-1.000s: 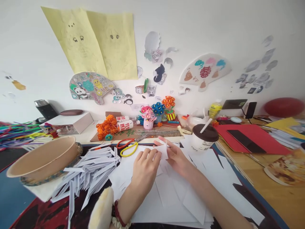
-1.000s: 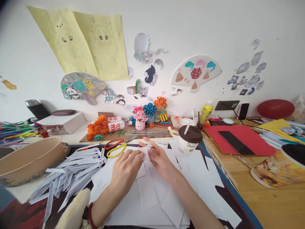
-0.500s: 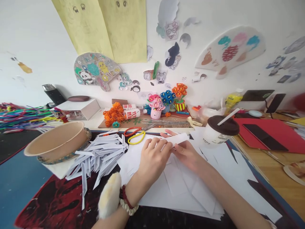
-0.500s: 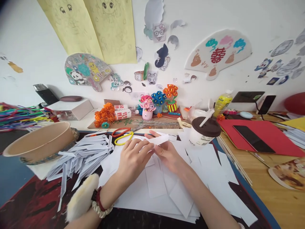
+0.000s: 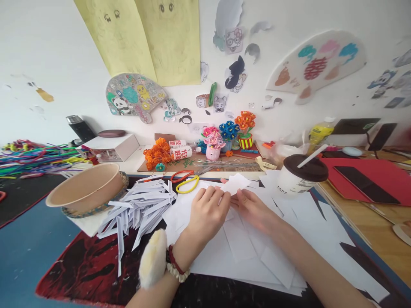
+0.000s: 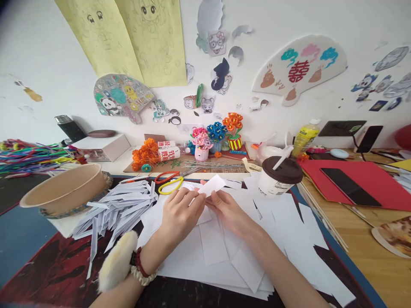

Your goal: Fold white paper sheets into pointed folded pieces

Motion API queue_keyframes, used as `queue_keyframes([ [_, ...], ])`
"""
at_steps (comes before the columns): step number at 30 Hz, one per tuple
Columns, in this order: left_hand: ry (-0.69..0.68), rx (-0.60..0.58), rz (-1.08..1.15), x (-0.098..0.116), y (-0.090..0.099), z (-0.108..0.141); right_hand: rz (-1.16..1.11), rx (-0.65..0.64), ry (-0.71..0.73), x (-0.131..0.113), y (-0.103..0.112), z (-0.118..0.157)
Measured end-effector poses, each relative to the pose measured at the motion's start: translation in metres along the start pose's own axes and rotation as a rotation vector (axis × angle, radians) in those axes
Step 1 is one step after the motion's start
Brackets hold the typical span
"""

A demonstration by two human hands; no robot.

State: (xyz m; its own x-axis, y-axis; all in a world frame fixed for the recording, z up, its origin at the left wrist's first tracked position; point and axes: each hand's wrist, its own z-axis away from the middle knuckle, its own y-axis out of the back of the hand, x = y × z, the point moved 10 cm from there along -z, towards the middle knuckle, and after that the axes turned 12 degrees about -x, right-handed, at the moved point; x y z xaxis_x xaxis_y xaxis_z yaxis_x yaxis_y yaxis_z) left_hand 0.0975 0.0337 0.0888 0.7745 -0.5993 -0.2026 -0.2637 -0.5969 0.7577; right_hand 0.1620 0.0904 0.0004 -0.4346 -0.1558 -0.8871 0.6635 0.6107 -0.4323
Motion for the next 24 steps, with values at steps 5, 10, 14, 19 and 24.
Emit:
queue_keyframes([
  [5, 0.087, 0.048, 0.204, -0.013, 0.002, -0.001, 0.034, -0.015, 0.042, -0.014, 0.001, 0.002],
  [10, 0.245, 0.044, 0.540, -0.036, -0.002, -0.002, 0.107, 0.004, 0.075, -0.022, 0.004, 0.004],
  [14, 0.308, 0.031, 0.687, -0.044, -0.004, -0.004, 0.137, 0.065, 0.099, -0.026, 0.007, 0.005],
  [19, 0.467, -0.048, 0.769, -0.057, -0.019, 0.001, 0.078, 0.092, 0.141, -0.027, 0.010, 0.004],
  [24, 0.655, -0.196, 1.032, -0.065, -0.051, 0.012, 0.069, 0.124, 0.146, -0.026, 0.015, 0.006],
])
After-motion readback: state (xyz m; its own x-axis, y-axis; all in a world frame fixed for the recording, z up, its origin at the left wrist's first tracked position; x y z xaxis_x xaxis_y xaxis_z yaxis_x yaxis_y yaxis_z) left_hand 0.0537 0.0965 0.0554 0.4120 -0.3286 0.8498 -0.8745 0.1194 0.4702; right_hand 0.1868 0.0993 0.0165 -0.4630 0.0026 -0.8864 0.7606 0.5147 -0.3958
